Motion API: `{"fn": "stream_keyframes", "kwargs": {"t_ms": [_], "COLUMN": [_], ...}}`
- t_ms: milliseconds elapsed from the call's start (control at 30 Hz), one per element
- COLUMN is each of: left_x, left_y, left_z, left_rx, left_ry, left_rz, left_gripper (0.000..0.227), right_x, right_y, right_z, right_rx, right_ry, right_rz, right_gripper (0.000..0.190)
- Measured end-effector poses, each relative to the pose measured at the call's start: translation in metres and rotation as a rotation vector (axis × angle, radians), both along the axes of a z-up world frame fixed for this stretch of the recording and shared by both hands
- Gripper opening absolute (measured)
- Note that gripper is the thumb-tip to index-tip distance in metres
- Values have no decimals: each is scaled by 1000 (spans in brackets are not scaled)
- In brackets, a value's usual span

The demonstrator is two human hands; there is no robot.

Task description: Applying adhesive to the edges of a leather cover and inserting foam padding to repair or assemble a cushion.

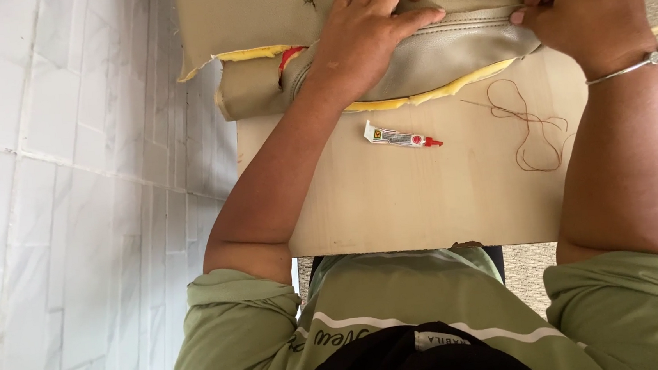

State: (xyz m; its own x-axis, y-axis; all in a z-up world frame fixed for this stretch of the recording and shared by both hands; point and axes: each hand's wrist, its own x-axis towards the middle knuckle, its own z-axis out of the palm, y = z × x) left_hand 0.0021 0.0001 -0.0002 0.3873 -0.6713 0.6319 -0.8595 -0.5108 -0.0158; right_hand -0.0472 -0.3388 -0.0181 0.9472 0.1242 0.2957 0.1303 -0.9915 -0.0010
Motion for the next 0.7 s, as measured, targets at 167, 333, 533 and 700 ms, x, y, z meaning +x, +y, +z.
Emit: {"fn": "stream_keyframes", "kwargs": {"t_ms": [167,333,533,700], "left_x": [1,-1,3,8], "left_y": [1,0,5,3], "left_z": [0,2,7,2], "left_rx": [16,-14,-18,58], "left_ry": [30,9,113,172], "left_rz": [-3,5,-48,20], "left_gripper": [74,60,59,61], "right_x": [-20,-12,7,4], "right_y": [29,77,79,106], "right_z": [20,24,11,15], "right_rx": [-56,164,297,86], "right_ry": [-194,-290,-262,-235], "right_rz": [97,440,490,296], "right_gripper": [21,12,17,29]}}
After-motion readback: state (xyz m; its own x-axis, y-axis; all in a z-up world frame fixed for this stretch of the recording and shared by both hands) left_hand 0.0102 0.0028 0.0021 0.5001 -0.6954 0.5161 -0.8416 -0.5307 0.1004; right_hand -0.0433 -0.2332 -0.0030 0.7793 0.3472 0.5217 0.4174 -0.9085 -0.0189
